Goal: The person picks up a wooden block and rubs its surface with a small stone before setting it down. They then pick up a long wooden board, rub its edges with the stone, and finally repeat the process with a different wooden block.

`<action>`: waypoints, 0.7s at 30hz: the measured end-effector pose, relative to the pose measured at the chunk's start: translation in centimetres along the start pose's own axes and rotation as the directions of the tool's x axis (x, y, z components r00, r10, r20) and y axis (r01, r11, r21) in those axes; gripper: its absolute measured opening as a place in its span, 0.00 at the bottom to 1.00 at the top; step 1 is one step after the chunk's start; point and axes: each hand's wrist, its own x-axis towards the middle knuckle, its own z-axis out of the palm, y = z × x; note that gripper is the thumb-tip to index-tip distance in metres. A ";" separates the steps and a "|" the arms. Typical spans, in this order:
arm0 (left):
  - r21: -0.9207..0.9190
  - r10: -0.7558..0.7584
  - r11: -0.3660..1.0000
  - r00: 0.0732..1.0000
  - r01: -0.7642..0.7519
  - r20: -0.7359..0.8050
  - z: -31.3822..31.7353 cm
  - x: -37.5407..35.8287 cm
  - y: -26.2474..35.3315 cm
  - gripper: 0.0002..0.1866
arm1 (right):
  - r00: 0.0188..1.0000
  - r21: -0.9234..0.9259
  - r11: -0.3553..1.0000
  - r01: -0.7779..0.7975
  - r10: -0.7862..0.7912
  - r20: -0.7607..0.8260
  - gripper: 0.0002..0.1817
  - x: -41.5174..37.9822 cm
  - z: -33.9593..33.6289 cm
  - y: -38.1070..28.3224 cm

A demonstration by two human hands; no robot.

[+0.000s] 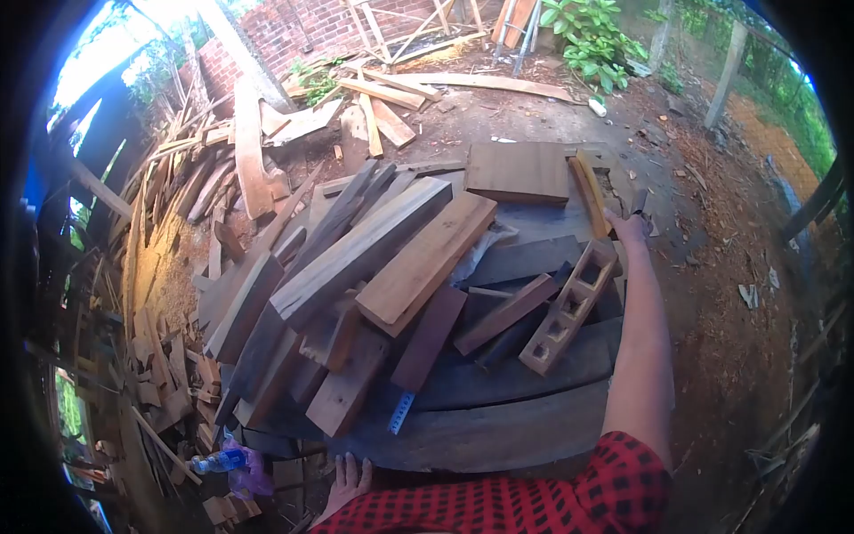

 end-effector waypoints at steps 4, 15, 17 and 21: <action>-0.144 0.049 0.989 0.996 -0.038 0.071 2.2 -1.3 0.4 0.30 | 0.998 -0.087 0.994 -0.066 0.064 -0.026 0.51 0.5 0.1 -0.6; -0.334 0.138 0.937 0.986 -0.101 0.090 0.6 -0.4 0.4 0.32 | 0.999 0.039 0.998 0.039 -0.040 0.014 0.38 0.1 0.5 0.4; -0.445 -0.036 0.895 0.999 0.044 0.027 -0.6 0.4 0.5 0.34 | 0.998 0.101 0.995 0.013 -0.019 0.055 0.37 0.6 0.3 0.0; -0.297 0.047 0.954 0.999 -0.050 -0.016 0.6 -0.1 0.0 0.35 | 0.972 0.093 0.996 -0.013 0.034 -0.232 0.31 1.3 -1.4 -1.8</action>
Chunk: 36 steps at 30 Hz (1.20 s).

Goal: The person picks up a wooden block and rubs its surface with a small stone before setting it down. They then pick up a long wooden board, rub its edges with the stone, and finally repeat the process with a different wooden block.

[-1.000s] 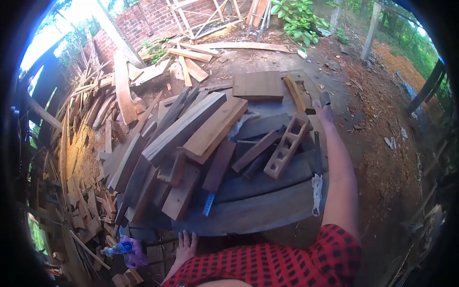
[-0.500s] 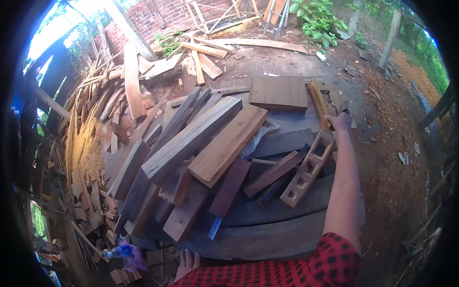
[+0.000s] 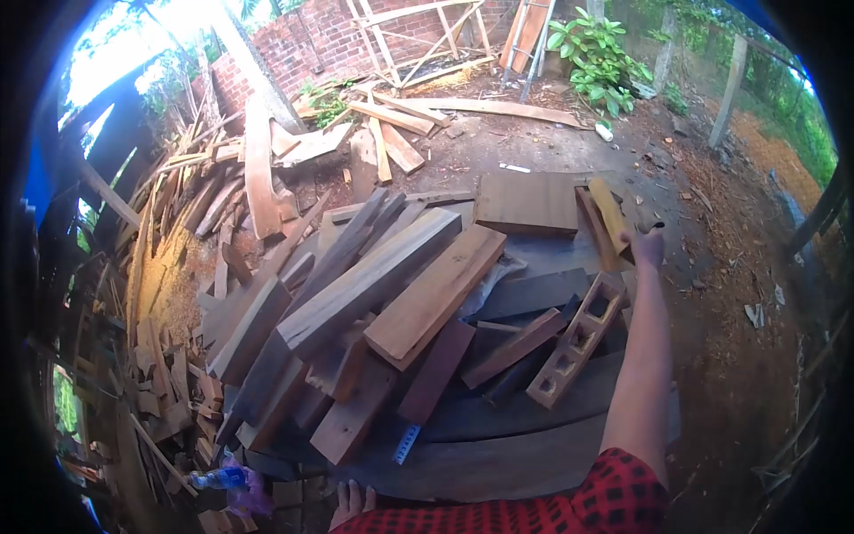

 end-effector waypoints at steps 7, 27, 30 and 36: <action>-0.101 0.133 0.985 0.990 -0.137 -0.047 1.3 0.1 0.0 0.33 | 0.880 0.809 0.357 -0.468 0.275 0.388 0.18 -2.0 -8.0 -2.7; -0.765 -0.111 -0.644 0.987 0.017 0.115 -10.8 11.4 1.8 0.49 | 0.587 0.904 0.359 -0.231 -0.690 0.424 0.17 -37.4 -22.7 -3.0; -0.824 -0.162 -0.566 0.976 0.028 0.145 -6.6 8.3 1.6 0.38 | 0.212 0.401 0.488 -0.775 -0.397 0.893 0.15 -41.8 -22.0 -2.2; -0.744 -0.213 -0.663 0.974 -0.083 0.081 -8.3 5.0 4.1 0.31 | 0.228 0.368 0.566 -0.738 -0.304 0.925 0.08 -41.1 -22.4 -3.0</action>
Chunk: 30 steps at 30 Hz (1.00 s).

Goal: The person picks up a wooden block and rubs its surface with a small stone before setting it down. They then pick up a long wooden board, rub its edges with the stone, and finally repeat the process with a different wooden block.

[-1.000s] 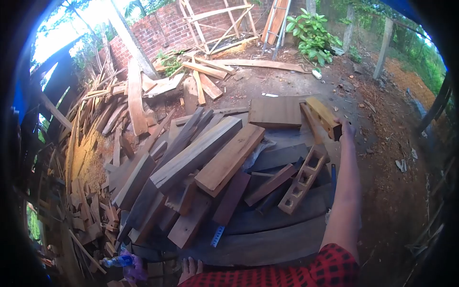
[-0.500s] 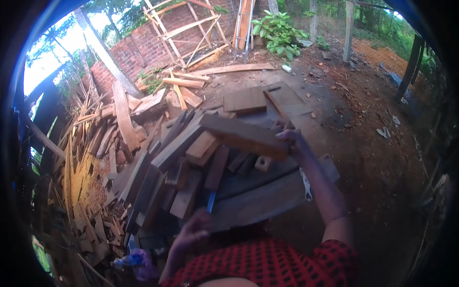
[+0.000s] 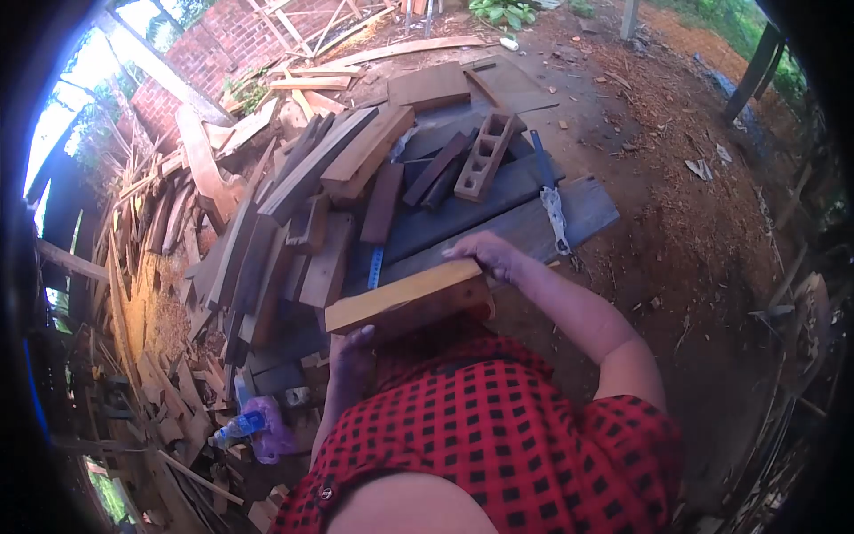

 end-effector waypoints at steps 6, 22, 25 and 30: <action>0.267 0.235 0.944 0.962 -0.193 -0.136 1.5 0.4 -0.7 0.33 | 0.837 -0.179 0.888 0.424 -0.460 -0.298 0.03 -3.2 -1.3 -5.1; 0.502 0.251 0.828 0.966 -0.251 0.069 0.4 0.7 -2.1 0.33 | 0.794 -0.704 0.542 0.458 -0.606 0.050 0.20 -0.9 3.4 1.2; 0.520 0.249 0.815 0.965 -0.256 0.085 0.8 0.6 -2.0 0.32 | 0.830 -0.872 0.399 0.285 -0.558 0.016 0.21 -2.2 4.5 -0.5; 0.524 0.252 0.812 0.964 -0.255 0.078 1.3 0.2 -2.0 0.32 | 0.523 -0.881 0.052 0.470 -0.820 0.231 0.23 -0.7 4.6 2.3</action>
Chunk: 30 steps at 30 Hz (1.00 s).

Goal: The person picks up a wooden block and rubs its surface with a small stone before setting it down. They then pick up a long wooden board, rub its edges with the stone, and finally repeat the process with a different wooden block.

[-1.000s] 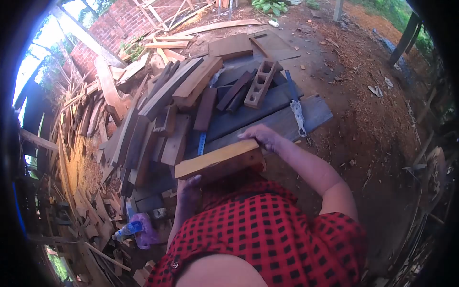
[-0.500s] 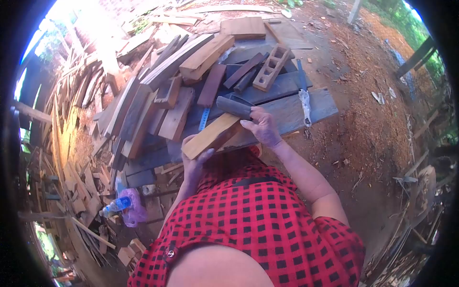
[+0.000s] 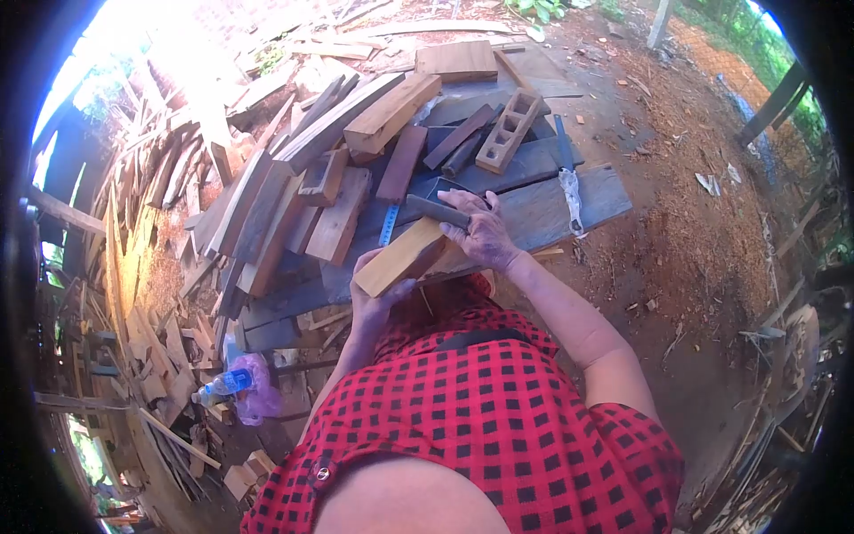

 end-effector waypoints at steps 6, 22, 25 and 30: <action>0.045 0.037 0.998 0.999 -0.036 -0.017 0.5 0.1 0.2 0.30 | 0.954 0.350 0.897 -0.269 0.298 -0.032 0.27 -1.4 3.5 -0.1; 0.082 0.040 0.996 0.999 -0.037 -0.027 1.1 0.1 0.0 0.29 | 0.979 -0.032 0.992 -0.125 0.118 -0.168 0.17 -1.0 1.6 -2.7; -0.062 -0.074 0.996 0.995 0.070 -0.068 0.2 0.2 -2.1 0.29 | 0.999 0.453 0.890 -0.045 0.027 0.045 0.18 -0.8 -0.6 -10.4; 0.033 -0.097 0.994 0.992 0.100 -0.084 0.7 -0.1 0.2 0.28 | 0.995 0.475 0.880 -0.001 -0.045 0.085 0.21 -0.8 0.3 -8.4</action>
